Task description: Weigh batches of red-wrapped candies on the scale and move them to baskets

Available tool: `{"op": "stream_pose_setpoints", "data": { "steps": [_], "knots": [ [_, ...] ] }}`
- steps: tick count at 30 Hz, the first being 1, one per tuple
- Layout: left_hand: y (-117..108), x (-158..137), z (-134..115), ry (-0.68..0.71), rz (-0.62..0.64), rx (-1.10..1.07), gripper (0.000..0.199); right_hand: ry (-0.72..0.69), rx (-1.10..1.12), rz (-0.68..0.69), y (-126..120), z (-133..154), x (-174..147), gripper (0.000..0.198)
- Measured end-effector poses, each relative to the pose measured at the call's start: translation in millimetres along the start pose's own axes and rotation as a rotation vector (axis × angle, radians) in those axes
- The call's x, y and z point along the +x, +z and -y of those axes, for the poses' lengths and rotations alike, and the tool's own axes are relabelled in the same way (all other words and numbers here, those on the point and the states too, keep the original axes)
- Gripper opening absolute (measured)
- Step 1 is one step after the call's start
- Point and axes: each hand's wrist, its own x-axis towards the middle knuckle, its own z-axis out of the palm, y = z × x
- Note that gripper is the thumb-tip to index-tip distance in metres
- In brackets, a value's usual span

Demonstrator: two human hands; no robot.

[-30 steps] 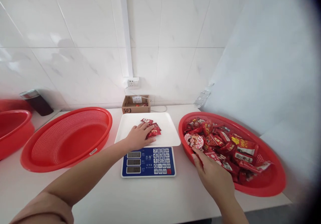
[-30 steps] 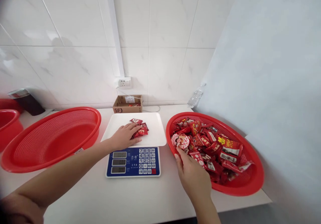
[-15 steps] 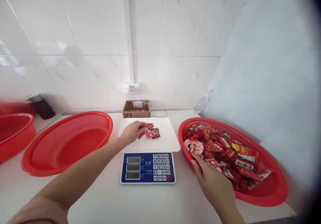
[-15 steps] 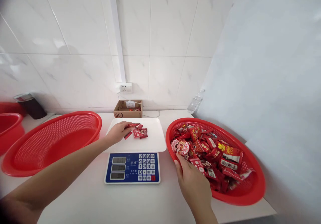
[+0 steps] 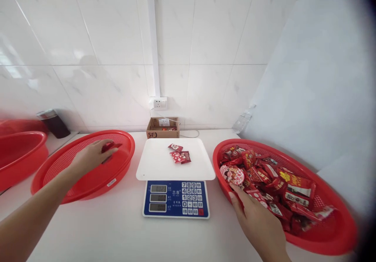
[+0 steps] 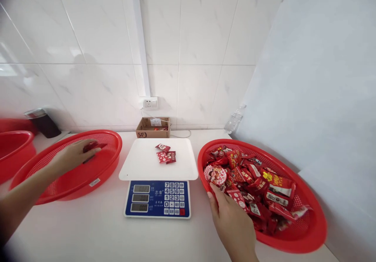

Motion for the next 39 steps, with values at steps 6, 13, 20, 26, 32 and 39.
{"op": "stream_pose_setpoints", "data": {
  "steps": [6, 13, 20, 26, 32, 39],
  "knots": [
    [34.8, -3.9, -36.3, 0.315, 0.212, 0.054, 0.075, 0.002, -0.010, 0.004, -0.3, 1.2, 0.1, 0.044],
    [103.8, 5.8, -158.6, 0.729, 0.429, 0.031, 0.073, 0.001, -0.027, 0.015, -1.8, 3.4, -2.2, 0.045],
    [140.1, 13.9, -196.7, 0.731, 0.306, 0.098, 0.045, -0.056, -0.025, -0.040, -3.7, 5.0, -3.2, 0.043],
    [142.9, 18.9, -194.2, 0.787, 0.213, 0.171, 0.034, -0.042, -0.049, -0.014, -3.7, 5.0, -1.4, 0.043],
    [113.4, 34.4, -178.3, 0.726, 0.132, 0.204, 0.039, -0.042, -0.051, 0.014, -4.6, 3.7, -2.5, 0.044],
    [38.5, 39.3, -92.2, 0.574, 0.030, 0.255, 0.015, -0.049, -0.035, 0.024, -0.4, -0.1, -2.8, 0.046]
  ]
}}
